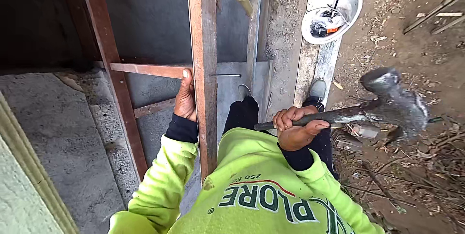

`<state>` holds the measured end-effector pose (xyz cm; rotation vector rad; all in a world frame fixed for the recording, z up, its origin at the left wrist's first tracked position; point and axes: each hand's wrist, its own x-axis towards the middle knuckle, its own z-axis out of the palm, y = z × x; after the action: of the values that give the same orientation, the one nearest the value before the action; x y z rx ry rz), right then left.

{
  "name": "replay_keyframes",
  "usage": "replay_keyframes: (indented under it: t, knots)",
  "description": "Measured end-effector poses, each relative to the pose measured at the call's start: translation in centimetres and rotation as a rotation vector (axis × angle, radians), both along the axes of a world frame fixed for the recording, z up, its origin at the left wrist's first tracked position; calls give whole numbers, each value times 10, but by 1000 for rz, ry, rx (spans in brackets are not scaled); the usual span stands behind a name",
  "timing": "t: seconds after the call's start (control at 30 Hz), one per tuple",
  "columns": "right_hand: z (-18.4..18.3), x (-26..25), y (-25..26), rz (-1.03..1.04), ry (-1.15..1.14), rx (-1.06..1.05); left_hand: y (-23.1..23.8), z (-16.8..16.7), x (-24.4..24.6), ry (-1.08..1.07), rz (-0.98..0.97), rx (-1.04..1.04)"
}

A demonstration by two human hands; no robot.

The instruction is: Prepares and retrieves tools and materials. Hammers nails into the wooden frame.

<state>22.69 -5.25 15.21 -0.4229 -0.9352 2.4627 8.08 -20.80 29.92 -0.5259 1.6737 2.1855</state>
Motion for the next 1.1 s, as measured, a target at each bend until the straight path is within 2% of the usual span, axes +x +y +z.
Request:
replay_keyframes:
  t: [0.07, 0.13, 0.17, 0.3, 0.33, 0.37, 0.47, 0.5, 0.53, 0.63, 0.7, 0.77, 0.87, 0.93, 1.03, 1.1]
  knots:
    - [-7, 3, -17, 231, -154, 297, -2, -1, 0, 9, -16, -22]
    - [-10, 2, -10, 354, -245, 446, 1, -1, -1, 11, -11, -50]
    - [-11, 2, -2, 329, -241, 422, 2, 0, -2, 16, -7, -54]
    - [6, 2, 16, 3, -9, -39, 1, -1, -1, 5, 1, 16]
    - [9, 2, 14, -20, 13, -82, 1, 0, 1, -11, 15, 26]
    - [9, 2, 6, 3, -4, -43, 0, 0, 2, -18, 22, 23]
    - [0, 6, -12, 285, -180, 437, 0, 0, 2, -18, 23, -15]
    - [0, 5, -7, 319, -200, 519, 1, 0, 1, -18, 26, -19]
    - [1, 4, 0, 302, -196, 508, 2, 0, 0, -16, 31, -21]
    - [5, 3, 16, 91, -97, 143, 2, 2, 2, -22, 34, 1]
    - [2, -9, 31, 46, -28, 4, 2, 2, 1, -19, 34, 7]
    - [-3, -18, 45, 215, -9, -1, 0, 2, 2, -20, 15, -6]
    - [-8, -47, 67, 529, -18, 70, -7, 2, 10, 2, -134, -8]
    - [0, -77, 71, 603, -12, 43, -8, 2, 11, 13, -141, 13]
    - [32, -121, 67, 664, 5, -105, -2, 2, 8, 16, -102, -33]
    - [53, -137, 63, 731, -7, -122, -3, 1, 9, 20, -105, -42]
